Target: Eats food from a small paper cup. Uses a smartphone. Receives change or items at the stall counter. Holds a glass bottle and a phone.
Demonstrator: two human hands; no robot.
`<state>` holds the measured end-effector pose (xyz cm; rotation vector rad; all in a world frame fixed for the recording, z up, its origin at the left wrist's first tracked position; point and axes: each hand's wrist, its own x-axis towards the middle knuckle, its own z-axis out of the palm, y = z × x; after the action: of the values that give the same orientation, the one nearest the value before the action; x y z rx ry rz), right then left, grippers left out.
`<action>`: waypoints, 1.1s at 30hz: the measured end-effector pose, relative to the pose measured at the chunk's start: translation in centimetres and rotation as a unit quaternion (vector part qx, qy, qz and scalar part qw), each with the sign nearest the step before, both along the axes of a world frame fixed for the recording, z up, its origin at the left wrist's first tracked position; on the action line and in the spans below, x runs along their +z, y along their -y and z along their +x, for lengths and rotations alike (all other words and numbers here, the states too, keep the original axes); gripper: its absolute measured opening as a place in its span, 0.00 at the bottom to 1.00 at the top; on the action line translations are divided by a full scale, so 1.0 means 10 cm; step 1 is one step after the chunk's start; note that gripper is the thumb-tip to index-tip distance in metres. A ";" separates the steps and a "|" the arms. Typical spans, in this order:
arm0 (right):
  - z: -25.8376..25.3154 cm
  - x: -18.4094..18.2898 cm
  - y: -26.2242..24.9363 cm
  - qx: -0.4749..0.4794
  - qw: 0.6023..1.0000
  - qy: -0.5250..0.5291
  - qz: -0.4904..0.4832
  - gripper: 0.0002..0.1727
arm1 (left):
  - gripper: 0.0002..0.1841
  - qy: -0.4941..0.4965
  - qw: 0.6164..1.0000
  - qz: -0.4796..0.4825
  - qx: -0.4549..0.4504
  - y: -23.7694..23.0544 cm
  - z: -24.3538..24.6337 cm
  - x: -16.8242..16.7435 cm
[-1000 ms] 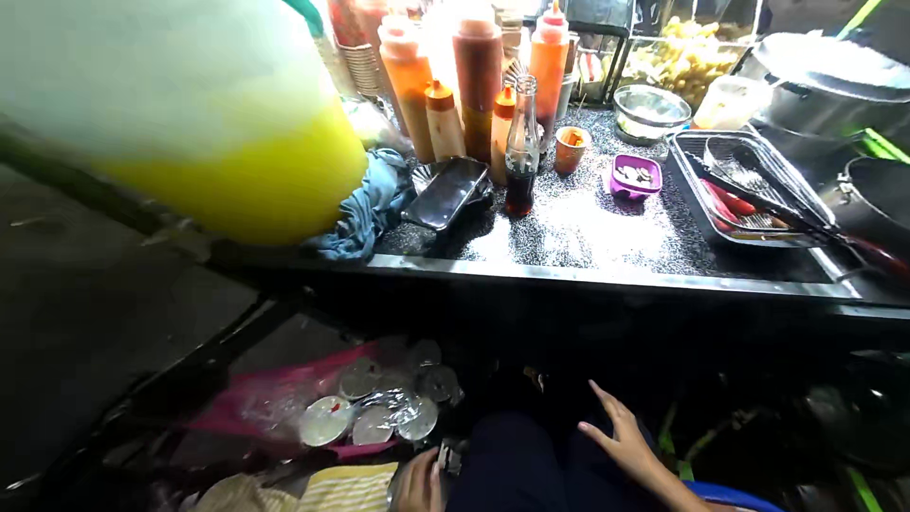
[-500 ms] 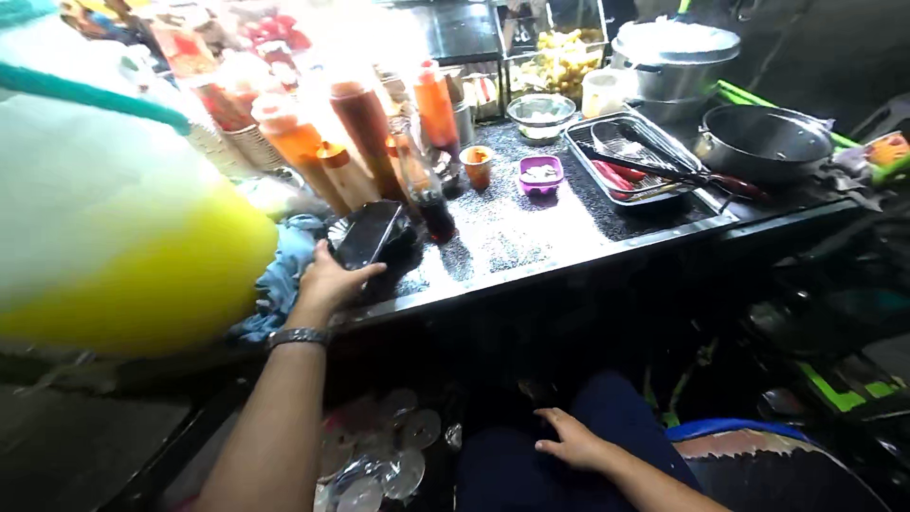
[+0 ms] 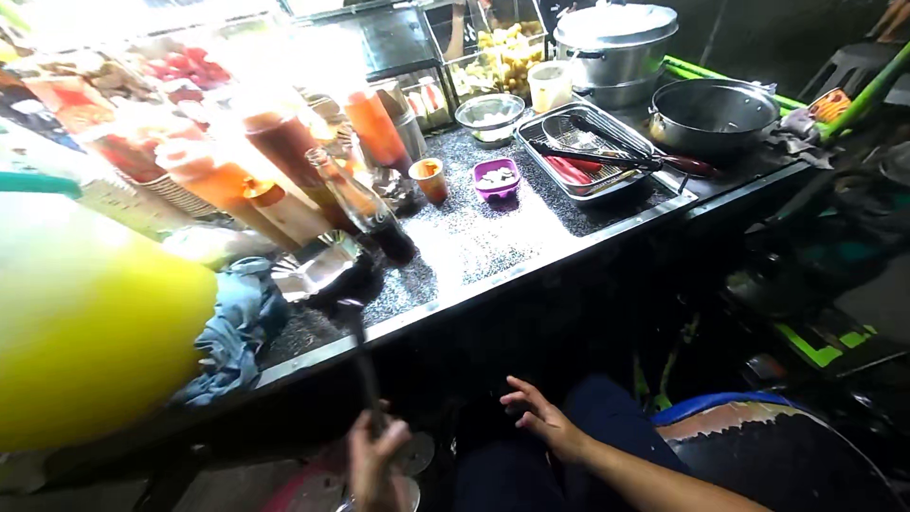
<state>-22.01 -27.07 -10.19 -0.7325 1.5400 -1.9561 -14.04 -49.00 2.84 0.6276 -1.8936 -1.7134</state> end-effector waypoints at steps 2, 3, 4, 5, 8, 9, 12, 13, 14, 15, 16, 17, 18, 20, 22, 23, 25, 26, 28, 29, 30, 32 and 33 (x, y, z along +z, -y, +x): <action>0.04 0.18 0.10 0.006 0.997 0.034 -0.062 0.55 | 0.25 0.018 0.994 0.084 -0.062 -0.47 0.19 -0.30; 0.06 0.26 0.13 0.007 0.995 0.055 -0.079 0.61 | 0.27 0.047 0.990 0.110 -0.075 -0.67 0.24 -0.43; 0.07 0.32 0.16 0.007 0.993 0.079 -0.089 0.63 | 0.29 0.083 0.985 0.126 -0.079 -0.86 0.28 -0.52; 0.08 0.37 0.17 0.004 0.990 0.107 -0.093 0.63 | 0.31 0.118 0.980 0.136 -0.082 -1.01 0.29 -0.58; 0.11 0.36 0.12 -0.023 0.963 0.248 -0.106 0.47 | 0.39 0.174 0.971 0.138 -0.086 -1.31 0.31 -0.71; 0.11 0.32 0.10 -0.036 0.948 0.292 -0.119 0.44 | 0.43 0.185 0.970 0.128 -0.091 -1.35 0.30 -0.77; 0.08 0.19 0.01 -0.062 0.906 0.386 -0.163 0.37 | 0.50 0.237 0.958 0.036 -0.158 -1.30 0.28 -0.91; 0.05 0.15 -0.01 -0.071 0.889 0.421 -0.167 0.32 | 0.50 0.266 0.943 -0.022 -0.201 -1.23 0.27 -0.92; 0.00 0.12 -0.04 -0.080 0.866 0.462 -0.172 0.32 | 0.47 0.293 0.923 -0.074 -0.240 -1.14 0.26 -0.91; -0.05 0.06 -0.08 -0.081 0.847 0.493 -0.185 0.34 | 0.44 0.317 0.903 -0.114 -0.265 -1.05 0.25 -0.90; -0.09 -0.01 -0.13 -0.080 0.832 0.511 -0.198 0.35 | 0.43 0.349 0.884 -0.151 -0.271 -0.96 0.23 -0.91; -0.13 -0.07 -0.17 -0.080 0.823 0.521 -0.212 0.34 | 0.45 0.389 0.865 -0.180 -0.260 -0.85 0.22 -0.92; -0.15 -0.11 -0.20 -0.084 0.814 0.529 -0.223 0.33 | 0.48 0.439 0.841 -0.204 -0.240 -0.73 0.20 -0.96; -0.18 -0.19 -0.24 -0.084 0.800 0.540 -0.247 0.33 | 0.53 0.556 0.770 -0.226 -0.217 -0.48 0.16 -1.12; -0.19 -0.26 -0.26 -0.071 0.792 0.545 -0.265 0.34 | 0.55 0.634 0.711 -0.192 -0.237 -0.30 0.13 -1.36; -0.19 -0.29 -0.27 -0.066 0.793 0.544 -0.267 0.34 | 0.57 0.648 0.698 -0.173 -0.250 -0.25 0.12 -1.48; -0.18 -0.35 -0.27 -0.055 0.797 0.539 -0.266 0.35 | 0.61 0.658 0.690 -0.171 -0.249 -0.30 0.07 -1.60; -0.19 -0.37 -0.26 -0.051 0.797 0.541 -0.263 0.35 | 0.63 0.665 0.682 -0.185 -0.244 -0.36 0.02 -1.60; -0.20 -0.41 -0.26 -0.037 0.798 0.543 -0.259 0.33 | 0.63 0.678 0.666 -0.207 -0.232 -0.45 -0.08 -1.57; -0.21 -0.41 -0.24 -0.030 0.802 0.540 -0.254 0.33 | 0.63 0.675 0.669 -0.217 -0.222 -0.47 -0.11 -1.56; -0.21 -0.41 -0.24 -0.026 0.807 0.536 -0.246 0.33 | 0.62 0.661 0.686 -0.220 -0.208 -0.48 -0.14 -1.56; -0.20 -0.37 -0.24 -0.021 0.824 0.520 -0.224 0.34 | 0.58 0.616 0.733 -0.220 -0.189 -0.50 -0.18 -1.61; -0.19 -0.36 -0.24 -0.015 0.829 0.514 -0.220 0.34 | 0.55 0.604 0.739 -0.231 -0.191 -0.51 -0.21 -1.66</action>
<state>-23.94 -24.68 -13.81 0.2399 0.4434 -2.1573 -16.11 -43.92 -13.77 1.4170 -3.3709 -0.8414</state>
